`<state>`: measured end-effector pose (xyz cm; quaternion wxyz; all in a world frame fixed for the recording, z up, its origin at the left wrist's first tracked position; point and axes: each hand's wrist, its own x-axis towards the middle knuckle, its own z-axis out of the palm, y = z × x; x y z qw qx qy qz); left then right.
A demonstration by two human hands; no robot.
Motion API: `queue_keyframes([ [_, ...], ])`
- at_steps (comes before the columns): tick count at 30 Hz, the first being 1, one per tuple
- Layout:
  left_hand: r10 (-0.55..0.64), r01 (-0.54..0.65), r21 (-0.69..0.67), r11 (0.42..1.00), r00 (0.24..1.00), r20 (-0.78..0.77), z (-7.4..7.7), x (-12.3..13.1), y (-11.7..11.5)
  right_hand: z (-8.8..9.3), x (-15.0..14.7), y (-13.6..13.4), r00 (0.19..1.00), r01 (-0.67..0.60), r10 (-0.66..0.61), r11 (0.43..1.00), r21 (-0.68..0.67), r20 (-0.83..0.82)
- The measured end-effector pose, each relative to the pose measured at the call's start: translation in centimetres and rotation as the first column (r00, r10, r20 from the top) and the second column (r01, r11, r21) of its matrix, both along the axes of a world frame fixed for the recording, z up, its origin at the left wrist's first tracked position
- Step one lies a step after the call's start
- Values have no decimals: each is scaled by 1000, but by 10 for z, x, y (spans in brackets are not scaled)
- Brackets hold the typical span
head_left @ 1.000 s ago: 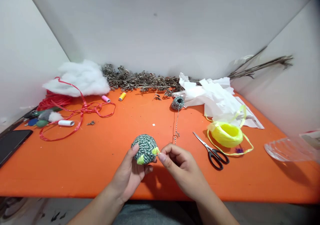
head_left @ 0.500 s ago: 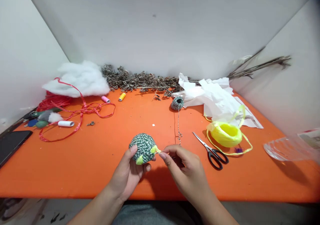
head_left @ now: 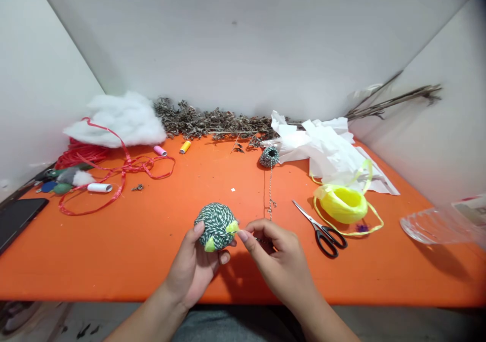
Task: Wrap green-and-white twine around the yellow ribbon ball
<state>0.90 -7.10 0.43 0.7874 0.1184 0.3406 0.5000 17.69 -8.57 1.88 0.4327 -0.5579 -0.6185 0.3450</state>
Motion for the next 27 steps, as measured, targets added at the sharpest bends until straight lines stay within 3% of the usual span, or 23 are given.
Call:
queue_keyframes([
  [13, -14, 14, 4, 1000, 997, 69, 1, 0, 0, -1, -7, 3, 970, -104, 65, 982, -157, -234],
  [20, -27, 32, -56, 998, 996, 87, -1, 1, -1, -5, -7, 8, 886, -229, 115, 951, -208, -448],
  [27, 156, -147, -103, 984, 984, 85, -3, 4, 5, -9, -4, 9, 923, -200, 88, 941, -272, -374],
])
